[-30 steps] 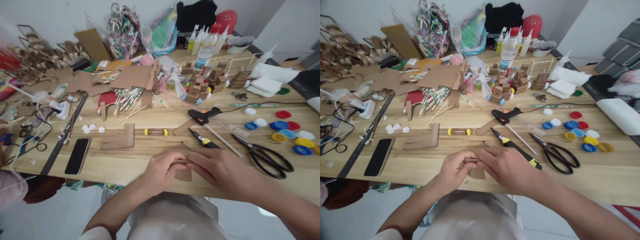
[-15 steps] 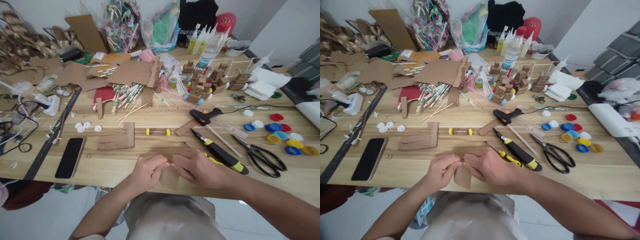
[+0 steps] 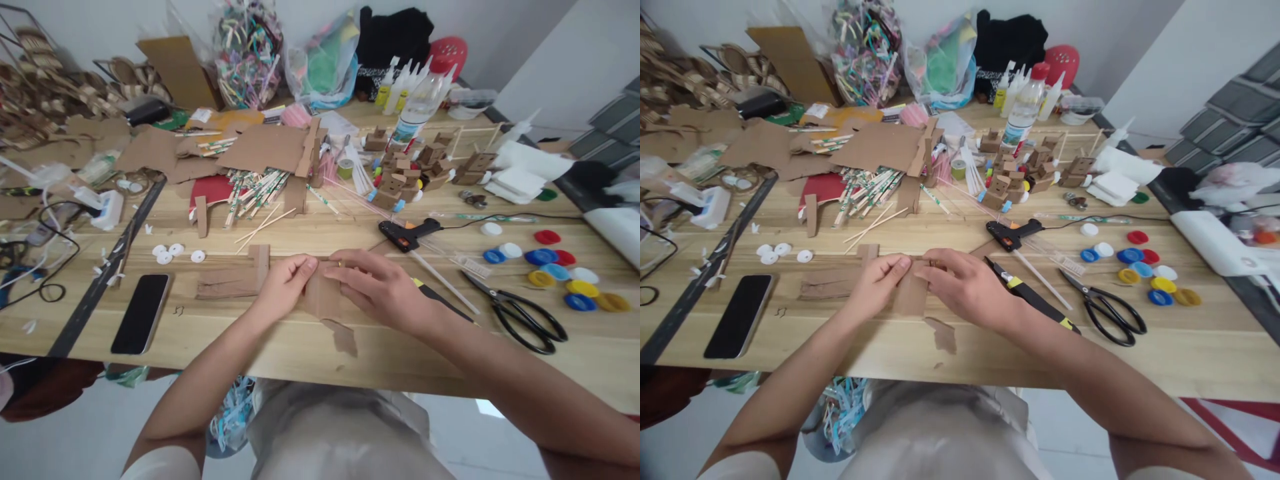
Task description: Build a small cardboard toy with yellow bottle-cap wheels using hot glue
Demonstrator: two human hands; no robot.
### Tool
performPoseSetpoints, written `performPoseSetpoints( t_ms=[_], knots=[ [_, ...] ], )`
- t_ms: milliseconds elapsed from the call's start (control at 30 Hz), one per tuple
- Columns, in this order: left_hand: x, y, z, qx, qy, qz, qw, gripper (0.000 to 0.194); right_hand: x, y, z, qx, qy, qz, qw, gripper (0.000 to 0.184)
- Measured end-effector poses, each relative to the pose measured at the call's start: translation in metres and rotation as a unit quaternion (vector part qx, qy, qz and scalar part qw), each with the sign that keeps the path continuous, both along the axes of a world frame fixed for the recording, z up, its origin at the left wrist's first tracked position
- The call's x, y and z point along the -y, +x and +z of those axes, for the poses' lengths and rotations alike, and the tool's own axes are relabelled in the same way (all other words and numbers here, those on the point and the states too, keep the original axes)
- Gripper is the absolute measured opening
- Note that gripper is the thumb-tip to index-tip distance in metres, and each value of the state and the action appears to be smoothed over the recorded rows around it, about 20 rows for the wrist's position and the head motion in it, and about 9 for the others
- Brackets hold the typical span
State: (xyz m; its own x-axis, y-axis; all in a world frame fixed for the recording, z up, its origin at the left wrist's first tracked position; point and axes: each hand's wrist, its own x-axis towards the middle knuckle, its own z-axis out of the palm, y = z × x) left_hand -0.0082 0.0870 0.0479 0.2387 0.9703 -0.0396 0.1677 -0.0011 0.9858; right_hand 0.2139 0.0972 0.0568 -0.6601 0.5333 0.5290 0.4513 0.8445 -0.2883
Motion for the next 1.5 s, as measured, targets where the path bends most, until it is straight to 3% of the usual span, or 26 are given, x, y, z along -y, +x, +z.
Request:
performPoseSetpoints(
  t_ms=[167, 267, 400, 533, 733, 867, 1133, 1367, 1500],
  knots=[
    [-0.015, -0.008, -0.002, 0.047, 0.018, -0.032, 0.998, 0.061, -0.015, -0.013, 0.0, -0.135, -0.038, -0.057, 0.988, 0.032],
    [-0.023, -0.012, -0.006, 0.043, 0.054, -0.002, 0.998, 0.052, -0.025, -0.019, 0.004, -0.191, -0.094, -0.068, 0.975, 0.026],
    [-0.03, -0.013, -0.009, -0.021, 0.109, 0.025, 0.994, 0.023, -0.032, -0.021, 0.006, -0.192, -0.152, -0.105, 0.964, 0.028],
    [-0.04, -0.012, -0.009, -0.125, 0.197, 0.054, 0.971, 0.004, -0.04, -0.02, 0.008, -0.17, -0.212, -0.125, 0.954, 0.031],
    [-0.053, -0.012, -0.012, -0.273, 0.177, 0.044, 0.945, 0.007, -0.049, -0.025, -0.002, -0.119, -0.206, -0.171, 0.956, 0.032],
    [-0.049, -0.021, -0.014, -0.318, 0.172, 0.047, 0.931, 0.016, -0.046, -0.027, -0.015, -0.107, -0.201, -0.176, 0.958, 0.034],
    [-0.036, -0.03, -0.007, -0.407, 0.154, -0.062, 0.898, 0.052, -0.041, -0.029, -0.029, -0.081, -0.21, -0.165, 0.96, 0.033],
    [-0.036, -0.022, -0.014, -0.429, 0.157, -0.073, 0.887, 0.054, -0.04, -0.033, -0.038, -0.063, -0.209, -0.151, 0.964, 0.033],
    [-0.037, -0.022, -0.017, -0.428, 0.16, -0.061, 0.887, 0.037, -0.039, -0.033, -0.04, -0.061, -0.206, -0.157, 0.964, 0.033]
  ],
)
